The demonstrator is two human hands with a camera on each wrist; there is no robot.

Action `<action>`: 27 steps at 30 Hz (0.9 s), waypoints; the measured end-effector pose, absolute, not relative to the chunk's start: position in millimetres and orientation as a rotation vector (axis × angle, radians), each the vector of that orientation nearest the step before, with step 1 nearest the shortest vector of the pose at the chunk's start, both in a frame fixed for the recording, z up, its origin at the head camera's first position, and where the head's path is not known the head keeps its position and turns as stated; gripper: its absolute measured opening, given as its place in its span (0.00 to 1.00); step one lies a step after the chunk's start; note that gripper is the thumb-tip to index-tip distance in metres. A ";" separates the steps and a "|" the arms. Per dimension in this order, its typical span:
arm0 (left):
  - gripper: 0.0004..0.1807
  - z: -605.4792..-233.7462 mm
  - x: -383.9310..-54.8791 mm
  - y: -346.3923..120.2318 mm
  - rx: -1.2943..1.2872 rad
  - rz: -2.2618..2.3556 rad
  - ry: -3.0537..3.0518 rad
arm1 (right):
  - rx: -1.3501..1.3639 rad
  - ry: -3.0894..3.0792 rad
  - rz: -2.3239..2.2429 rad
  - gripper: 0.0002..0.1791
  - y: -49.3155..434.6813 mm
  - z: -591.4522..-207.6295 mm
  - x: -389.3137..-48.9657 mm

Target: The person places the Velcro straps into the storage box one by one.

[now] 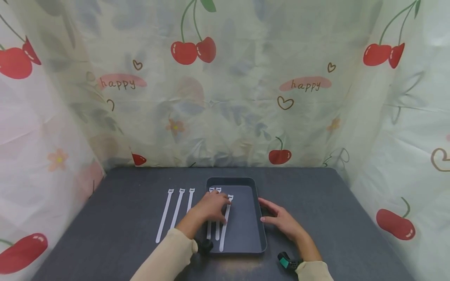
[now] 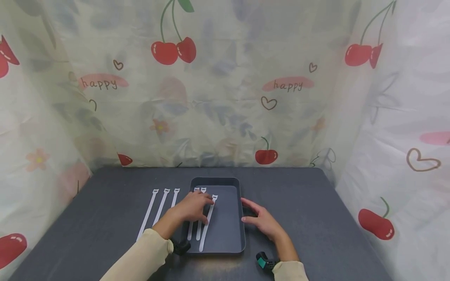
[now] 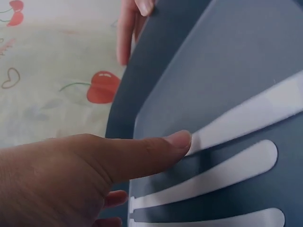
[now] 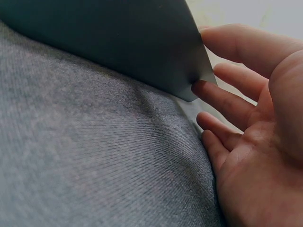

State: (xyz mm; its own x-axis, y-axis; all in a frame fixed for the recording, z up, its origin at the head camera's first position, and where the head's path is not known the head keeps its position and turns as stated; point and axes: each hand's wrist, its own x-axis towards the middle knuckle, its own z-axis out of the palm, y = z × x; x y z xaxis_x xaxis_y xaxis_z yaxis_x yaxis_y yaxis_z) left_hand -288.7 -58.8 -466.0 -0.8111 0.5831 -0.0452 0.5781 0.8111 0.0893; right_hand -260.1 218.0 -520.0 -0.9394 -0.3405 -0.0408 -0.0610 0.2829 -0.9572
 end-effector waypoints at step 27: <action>0.41 -476.4 -285.5 -66.7 0.954 0.122 2.854 | -0.401 2.301 -1.731 0.37 218.3 -520.8 -260.1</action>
State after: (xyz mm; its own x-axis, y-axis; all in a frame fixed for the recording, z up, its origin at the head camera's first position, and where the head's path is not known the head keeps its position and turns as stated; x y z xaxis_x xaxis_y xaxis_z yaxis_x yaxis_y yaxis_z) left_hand -285.5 -66.7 -476.4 -0.7915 0.6033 -0.0974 0.5928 0.7967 0.1178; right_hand -260.1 218.3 -520.8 -0.9351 -0.3536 -0.0220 -0.0767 0.2628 -0.9618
